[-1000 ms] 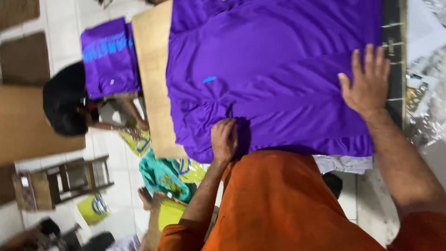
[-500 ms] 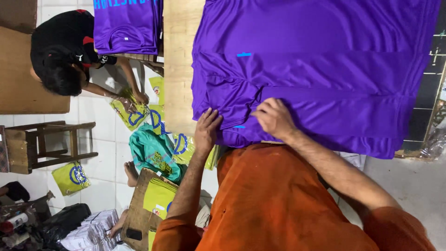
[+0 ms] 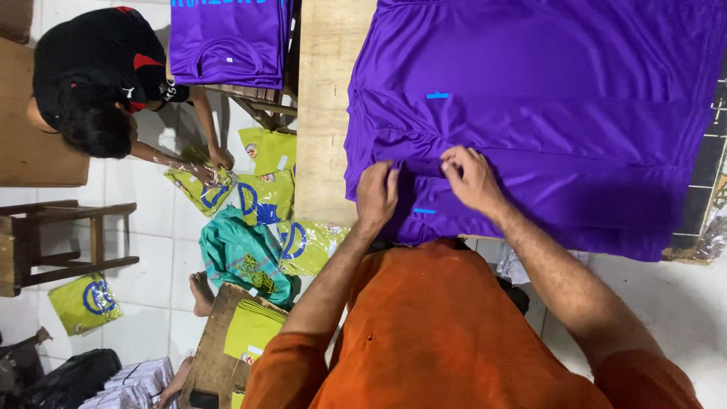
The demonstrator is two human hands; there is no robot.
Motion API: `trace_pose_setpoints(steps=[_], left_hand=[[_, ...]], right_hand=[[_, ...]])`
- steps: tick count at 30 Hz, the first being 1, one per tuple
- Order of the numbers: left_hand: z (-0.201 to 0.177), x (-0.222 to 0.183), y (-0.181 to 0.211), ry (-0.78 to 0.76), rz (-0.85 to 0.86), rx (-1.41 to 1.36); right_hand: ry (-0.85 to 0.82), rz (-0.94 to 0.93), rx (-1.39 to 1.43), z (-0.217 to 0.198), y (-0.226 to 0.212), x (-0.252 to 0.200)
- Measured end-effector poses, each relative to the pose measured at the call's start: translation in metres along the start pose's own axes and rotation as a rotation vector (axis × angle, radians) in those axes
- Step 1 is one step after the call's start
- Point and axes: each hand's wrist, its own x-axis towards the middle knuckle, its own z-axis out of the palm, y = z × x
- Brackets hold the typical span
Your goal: Folding purple athletic shirts on a wooden table
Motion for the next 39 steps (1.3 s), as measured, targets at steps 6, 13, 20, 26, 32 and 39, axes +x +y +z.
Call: trace_pose_setpoints(steps=[6, 13, 20, 26, 32, 39], left_hand=[[0.011, 0.046, 0.012, -0.179, -0.288, 0.108], [0.016, 0.048, -0.007, -0.321, -0.351, 0.162], [-0.004, 0.063, 0.006, -0.188, -0.21, 0.155], [-0.015, 0.097, 0.01, -0.044, 0.192, 0.252], [0.002, 0.106, -0.038, -0.377, 0.091, 0.567], [-0.001, 0.113, -0.041, -0.477, 0.055, 0.489]], right_hand=[[-0.087, 0.139, -0.123, -0.003, -0.031, 0.022], [0.087, 0.502, 0.309, 0.0, -0.017, 0.018], [0.162, 0.536, 0.127, 0.003, -0.011, -0.004], [0.291, 0.573, 0.061, -0.018, -0.019, -0.048], [0.369, 0.706, -0.04, -0.037, -0.012, -0.129], [0.609, 1.027, -0.066, -0.057, 0.01, -0.292]])
